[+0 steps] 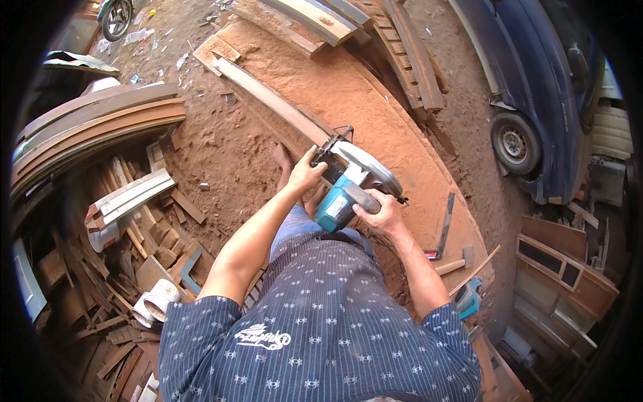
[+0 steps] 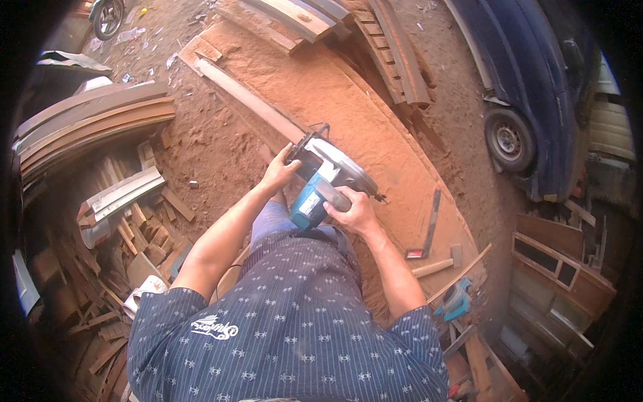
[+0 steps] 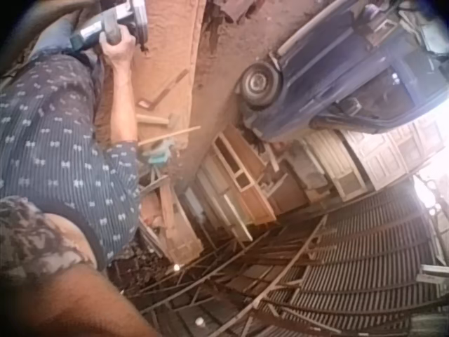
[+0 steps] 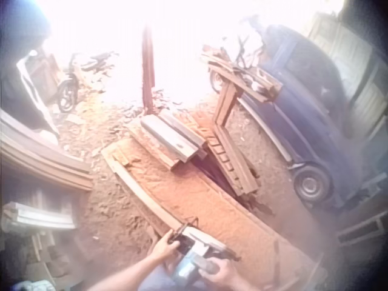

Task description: The person uses a circular saw to cut a long wooden plank into smaller pieces. They measure and mark the wood with a ruler and pencil before making several cuts, then stack the resulting pieces.

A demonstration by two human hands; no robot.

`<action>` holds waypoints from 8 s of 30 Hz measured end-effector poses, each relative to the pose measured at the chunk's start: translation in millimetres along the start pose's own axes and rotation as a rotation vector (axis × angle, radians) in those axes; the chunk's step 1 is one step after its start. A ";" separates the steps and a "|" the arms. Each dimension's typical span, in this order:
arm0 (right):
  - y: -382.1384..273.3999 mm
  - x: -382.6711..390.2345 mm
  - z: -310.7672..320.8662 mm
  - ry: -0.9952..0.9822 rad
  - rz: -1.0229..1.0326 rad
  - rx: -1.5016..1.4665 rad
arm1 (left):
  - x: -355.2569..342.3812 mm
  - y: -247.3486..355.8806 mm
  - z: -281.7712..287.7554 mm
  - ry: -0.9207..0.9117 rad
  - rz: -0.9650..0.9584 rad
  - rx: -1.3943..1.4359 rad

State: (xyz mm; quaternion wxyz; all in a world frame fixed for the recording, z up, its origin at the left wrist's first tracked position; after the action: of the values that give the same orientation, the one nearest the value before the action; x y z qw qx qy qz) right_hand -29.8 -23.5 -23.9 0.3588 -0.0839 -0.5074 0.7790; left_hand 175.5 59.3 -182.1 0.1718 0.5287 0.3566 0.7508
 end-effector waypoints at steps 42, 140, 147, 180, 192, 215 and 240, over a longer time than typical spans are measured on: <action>-11.4 -12.8 -7.9 0.008 0.017 -0.082 | -9.8 -2.0 13.8 -0.007 0.047 0.123; 106.0 57.8 144.7 0.686 -0.489 -0.466 | 93.8 173.0 -118.9 -0.371 -0.359 0.079; 78.9 53.4 142.9 0.490 -0.260 -0.190 | -16.8 185.3 -70.8 -0.125 -0.520 -0.028; 71.6 3.8 198.1 0.146 -0.179 -0.039 | 13.8 191.8 -149.5 -0.430 -0.149 -0.137; 117.8 -29.4 150.0 -0.282 -0.473 -0.534 | -62.8 130.0 -147.7 -0.617 -0.001 0.495; 157.7 -65.0 138.1 0.395 0.580 0.472 | -112.1 120.2 -151.6 -0.627 0.124 0.431; 207.2 -69.2 96.5 0.093 0.005 -1.359 | -92.9 138.6 -155.6 -0.477 0.240 0.460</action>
State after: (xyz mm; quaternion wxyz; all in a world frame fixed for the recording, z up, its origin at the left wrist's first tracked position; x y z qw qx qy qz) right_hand -125.3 -185.7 -170.8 0.2459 -0.3250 -0.8680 0.2837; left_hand 84.9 -149.9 -174.1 0.0375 0.7523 0.4017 0.5209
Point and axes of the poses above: each hand's wrist, its own x-axis away from the middle knuckle, its own z-axis out of the back of the hand, y = z × x, the point moved 7 cm from there along -x, towards the middle knuckle, and after that the axes turned 3 degrees about z, right-handed, at the moved point
